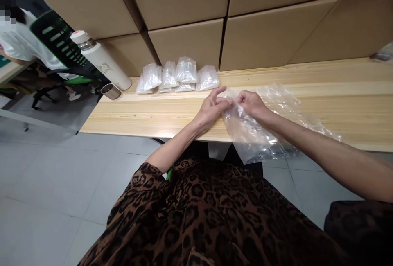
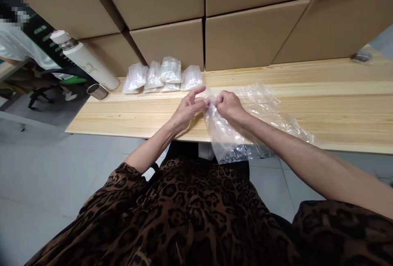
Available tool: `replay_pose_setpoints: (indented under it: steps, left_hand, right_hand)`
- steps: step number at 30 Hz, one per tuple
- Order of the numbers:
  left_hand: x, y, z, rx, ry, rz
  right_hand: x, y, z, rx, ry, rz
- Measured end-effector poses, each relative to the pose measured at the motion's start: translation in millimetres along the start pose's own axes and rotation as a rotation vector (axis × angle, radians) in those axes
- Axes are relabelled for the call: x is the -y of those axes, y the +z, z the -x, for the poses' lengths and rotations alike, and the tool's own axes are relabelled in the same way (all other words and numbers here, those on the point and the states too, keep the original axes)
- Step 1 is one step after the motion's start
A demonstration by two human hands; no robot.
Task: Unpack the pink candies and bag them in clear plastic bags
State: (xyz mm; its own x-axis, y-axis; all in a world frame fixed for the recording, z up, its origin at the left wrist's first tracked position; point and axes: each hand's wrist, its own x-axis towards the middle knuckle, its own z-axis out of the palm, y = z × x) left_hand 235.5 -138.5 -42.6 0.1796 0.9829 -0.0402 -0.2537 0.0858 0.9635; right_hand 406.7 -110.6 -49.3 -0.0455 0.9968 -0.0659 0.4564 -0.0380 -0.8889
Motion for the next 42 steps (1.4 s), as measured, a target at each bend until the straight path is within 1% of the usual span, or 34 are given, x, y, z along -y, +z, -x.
replay_pose_setpoints:
  steps: [2,4,7,8,9,10,12,13,14,15,16,18,19,20,22,23,24,25,27,28,30,33,35,39,42]
  left_hand:
    - [10,4,-6,0.031,0.069,-0.086]
    - [16,2,-11,0.044,0.137,-0.209]
    - [20,-3,-12,0.101,0.175,-0.383]
    - [19,-4,-12,0.128,0.186,-0.436]
    - [18,-3,-10,0.152,0.201,-0.490]
    - [17,-2,-9,0.169,0.217,-0.541]
    - [14,1,-6,0.181,0.245,-0.623]
    - [13,2,-5,0.180,0.251,-0.645]
    - [12,4,-5,0.176,0.253,-0.653]
    - [12,4,-4,0.175,0.248,-0.650]
    - [12,4,-4,0.178,0.238,-0.636]
    - [12,2,-3,0.160,0.226,-0.580]
    - [13,1,-3,0.113,0.235,-0.546]
    - [13,-1,-3,0.040,0.248,-0.508]
    - [13,-3,-2,-0.145,0.231,-0.406]
    - [12,-4,-2,-0.219,0.174,-0.333]
    - [11,-4,-3,-0.257,0.080,-0.243]
    - [11,-3,-4,-0.262,-0.033,-0.141]
    - [10,1,-9,-0.233,-0.221,0.044]
    - [10,3,-13,-0.214,-0.272,0.106]
    - [11,8,-19,-0.170,-0.300,0.169]
    - [13,11,-23,-0.056,-0.275,0.210]
    - [12,11,-20,0.020,-0.239,0.237]
    - [7,10,-5,0.081,-0.120,0.265]
    - [3,9,10,0.203,-0.113,0.268]
  right_hand:
    - [5,1,3,0.012,0.025,-0.114]
    - [9,-1,4,0.070,0.080,-0.195]
    - [12,-19,0,0.176,0.226,-0.137]
    - [13,-29,1,0.167,0.236,-0.108]
    - [15,-38,2,0.115,0.194,-0.095]
    - [18,-48,6,0.033,0.100,-0.095]
    - [25,-60,20,-0.139,-0.166,-0.091]
    - [28,-61,28,-0.176,-0.289,-0.072]
    - [30,-59,36,-0.161,-0.374,-0.041]
    - [31,-54,42,-0.107,-0.414,-0.001]
    - [31,-46,47,-0.034,-0.413,0.042]
    - [25,-28,49,0.087,-0.343,0.127]
    - [21,-21,48,0.116,-0.295,0.161]
    - [16,-14,46,0.129,-0.249,0.186]
    - [8,-7,42,0.132,-0.183,0.193]
    - [6,-6,41,0.134,-0.164,0.171]
    - [4,-6,41,0.136,-0.147,0.138]
    - [3,-6,41,0.135,-0.128,0.100]
    - [1,-7,42,0.127,-0.084,0.015]
    - [0,-6,43,0.120,-0.064,-0.034]
    - [-2,-5,43,0.112,-0.047,-0.161]
    - [-3,-2,46,0.101,-0.101,-0.382]
    - [-1,0,51,0.103,-0.156,-0.479]
    - [6,0,68,0.136,-0.264,-0.539]
    - [9,-4,78,0.219,-0.335,-0.497]
